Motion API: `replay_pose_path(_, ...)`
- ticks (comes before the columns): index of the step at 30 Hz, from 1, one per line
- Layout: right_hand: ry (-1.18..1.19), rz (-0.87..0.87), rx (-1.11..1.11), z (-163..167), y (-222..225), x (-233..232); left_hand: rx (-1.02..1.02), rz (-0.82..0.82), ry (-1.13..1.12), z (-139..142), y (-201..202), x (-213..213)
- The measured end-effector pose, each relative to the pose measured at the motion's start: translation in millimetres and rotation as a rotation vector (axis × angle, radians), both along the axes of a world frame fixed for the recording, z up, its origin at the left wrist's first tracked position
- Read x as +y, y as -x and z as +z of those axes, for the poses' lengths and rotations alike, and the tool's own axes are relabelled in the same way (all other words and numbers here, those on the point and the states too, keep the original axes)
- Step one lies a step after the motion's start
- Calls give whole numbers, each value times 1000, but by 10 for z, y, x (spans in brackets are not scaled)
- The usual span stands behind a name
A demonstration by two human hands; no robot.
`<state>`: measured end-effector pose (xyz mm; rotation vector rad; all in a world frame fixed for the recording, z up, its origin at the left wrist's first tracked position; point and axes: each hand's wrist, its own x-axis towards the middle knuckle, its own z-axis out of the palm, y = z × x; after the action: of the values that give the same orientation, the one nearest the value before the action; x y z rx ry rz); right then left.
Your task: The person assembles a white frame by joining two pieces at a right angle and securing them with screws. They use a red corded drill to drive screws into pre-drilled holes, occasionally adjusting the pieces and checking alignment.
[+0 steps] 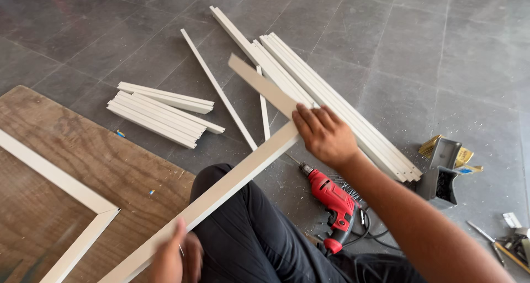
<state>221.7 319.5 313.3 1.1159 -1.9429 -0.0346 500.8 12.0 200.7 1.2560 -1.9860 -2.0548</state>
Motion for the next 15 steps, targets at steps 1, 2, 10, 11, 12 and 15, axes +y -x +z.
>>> replay_pose_path(1,-3,4,-13,23,8,-18,-309,-44,-248,-158,-124,-61)
replay_pose_path(2,-8,7,-26,34,12,-32,-134,135,-331,-277,-235,-134)
replay_pose_path(10,3,-91,-119,-296,-122,-354,1046,672,-620,-123,248,-903)
replay_pose_path(11,49,-118,-206,-307,-129,-420,1319,528,-448,77,383,-1063)
replay_pose_path(12,93,-142,-300,-302,-147,-484,1415,371,-299,339,447,-1246)
replay_pose_path(15,229,-147,-598,-166,-173,-875,1456,305,-42,1427,819,-1746)
